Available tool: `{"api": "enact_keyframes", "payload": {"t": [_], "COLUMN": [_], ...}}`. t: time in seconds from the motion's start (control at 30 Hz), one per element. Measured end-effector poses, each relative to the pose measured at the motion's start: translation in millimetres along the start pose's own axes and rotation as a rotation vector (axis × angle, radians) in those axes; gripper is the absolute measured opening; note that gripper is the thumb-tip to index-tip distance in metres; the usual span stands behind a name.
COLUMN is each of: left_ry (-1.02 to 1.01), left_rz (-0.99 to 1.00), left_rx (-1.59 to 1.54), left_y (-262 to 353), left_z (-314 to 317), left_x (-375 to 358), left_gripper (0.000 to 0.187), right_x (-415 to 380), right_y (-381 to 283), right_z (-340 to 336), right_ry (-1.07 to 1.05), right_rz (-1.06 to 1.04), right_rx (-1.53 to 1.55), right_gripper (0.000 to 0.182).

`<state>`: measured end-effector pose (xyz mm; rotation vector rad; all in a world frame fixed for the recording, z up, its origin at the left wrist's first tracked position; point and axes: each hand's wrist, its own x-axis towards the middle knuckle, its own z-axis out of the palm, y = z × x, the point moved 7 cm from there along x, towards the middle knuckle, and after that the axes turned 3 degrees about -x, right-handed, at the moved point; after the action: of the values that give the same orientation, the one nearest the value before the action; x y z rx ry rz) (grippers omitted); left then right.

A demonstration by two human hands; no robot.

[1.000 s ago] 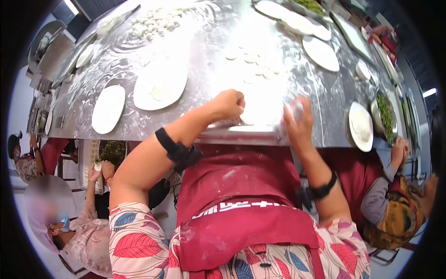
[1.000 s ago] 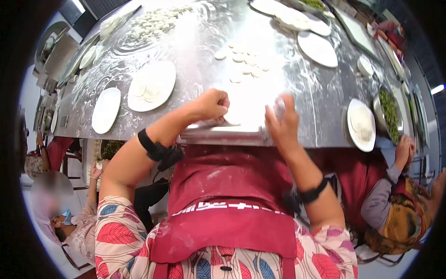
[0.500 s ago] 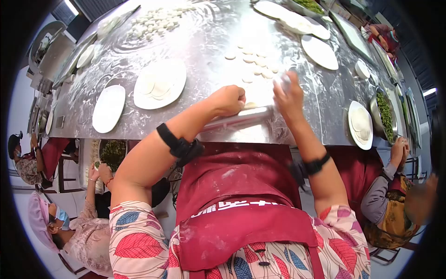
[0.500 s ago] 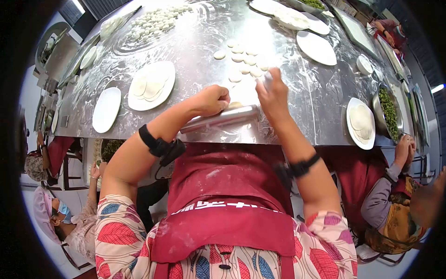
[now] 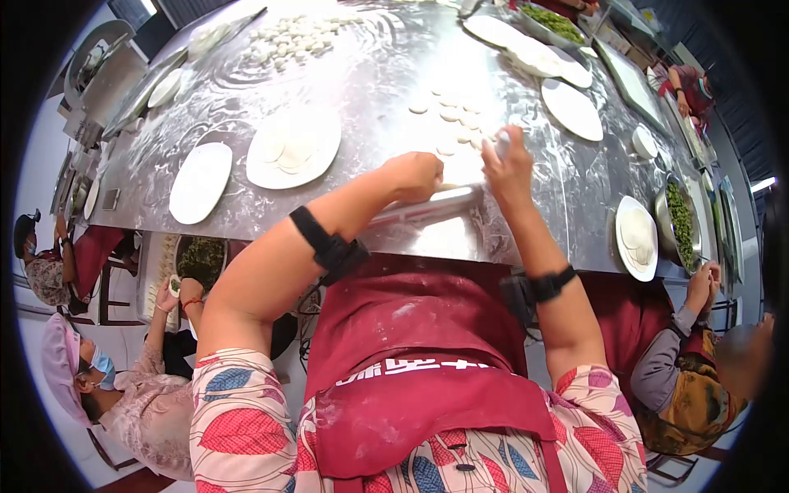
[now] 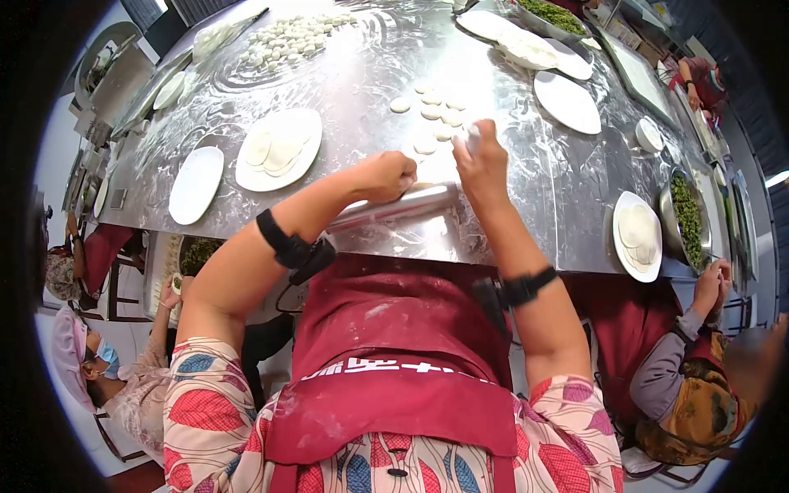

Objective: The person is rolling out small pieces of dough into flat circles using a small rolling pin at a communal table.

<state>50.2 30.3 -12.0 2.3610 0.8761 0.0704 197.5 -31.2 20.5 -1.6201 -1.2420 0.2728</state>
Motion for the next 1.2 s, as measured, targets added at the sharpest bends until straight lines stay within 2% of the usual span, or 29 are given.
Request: {"api": "enact_keyframes", "payload": {"t": [0.1,0.13,0.17,0.23,0.37,0.5,0.57,0.67,0.7,0.8,0.87,0.93,0.97,1.0,1.07,1.13,1.2], "left_ry": [-0.008,-0.018,-0.021,-0.028,-0.124,0.061,0.013,-0.015,-0.016,-0.070,-0.126,-0.013,0.045,0.023,-0.006,-0.007,-0.015], "left_rz": [-0.009,-0.003,0.058,0.028,-0.018,-0.065,-0.052,-0.007,-0.016,-0.047,-0.022,-0.038,-0.046,-0.040,-0.026,0.002,0.007], "left_rx": [-0.089,-0.123,-0.091,-0.131,-0.208,-0.129,-0.148,-0.142,-0.180,-0.277,-0.267,-0.191,-0.157,-0.153,-0.158,-0.136,-0.177], "left_y": [1.0,2.4,4.4,-1.5,-4.1,-1.0,-0.8,-0.5,-4.2,-7.0,0.9,0.0,0.0,2.4,3.1,3.1,-1.4], "left_z": [3.8,5.9,7.6,9.0,8.3,-4.5,3.9,6.6,7.3,10.1,9.3,3.6,2.1,4.5,6.3,9.6,8.6], "left_x": [5.5,3.4,-1.1,-7.3,-18.3,-4.2,1.2,-1.1,-2.4,-10.7,-13.5,-4.7,-1.5,0.1,4.6,2.6,-2.4], "left_gripper": [0.022,0.022,0.020,0.019,0.019,0.021,0.022,0.020,0.019,0.017,0.017,0.017,0.017,0.017,0.018,0.017,0.018], "right_x": [3.5,-10.3,-26.1,-66.0,-61.6,-2.9,4.6,-41.8,-63.9,-83.8,-50.4,-14.4,-0.4,7.3,-2.1,-33.5,-68.7], "right_y": [-5.2,-20.2,-15.2,-1.4,-9.2,-8.4,-3.5,-0.9,-6.5,-3.5,-3.4,-10.2,-3.9,-9.0,-6.1,-15.7,-8.3], "right_z": [1.4,-12.4,-21.3,-36.6,-34.7,-2.3,3.4,-28.4,-37.6,-43.8,-31.6,-11.8,0.4,5.3,-2.3,-25.6,-40.2], "right_ry": [0.033,0.151,0.095,-0.015,0.017,0.061,0.073,0.067,0.010,0.039,0.051,0.087,0.045,0.062,0.041,0.074,0.042], "right_rz": [-0.081,-0.300,-0.200,-0.049,-0.086,-0.119,-0.134,-0.160,-0.010,-0.060,-0.095,-0.134,-0.062,-0.130,-0.088,-0.195,-0.044], "right_rx": [-0.043,-0.131,-0.072,0.123,0.053,-0.041,-0.084,-0.091,0.020,0.099,-0.011,-0.043,-0.057,-0.089,-0.083,-0.111,0.041], "right_gripper": [0.023,0.023,0.023,0.023,0.021,0.023,0.023,0.023,0.022,0.022,0.022,0.023,0.024,0.025,0.025,0.024,0.022]}}
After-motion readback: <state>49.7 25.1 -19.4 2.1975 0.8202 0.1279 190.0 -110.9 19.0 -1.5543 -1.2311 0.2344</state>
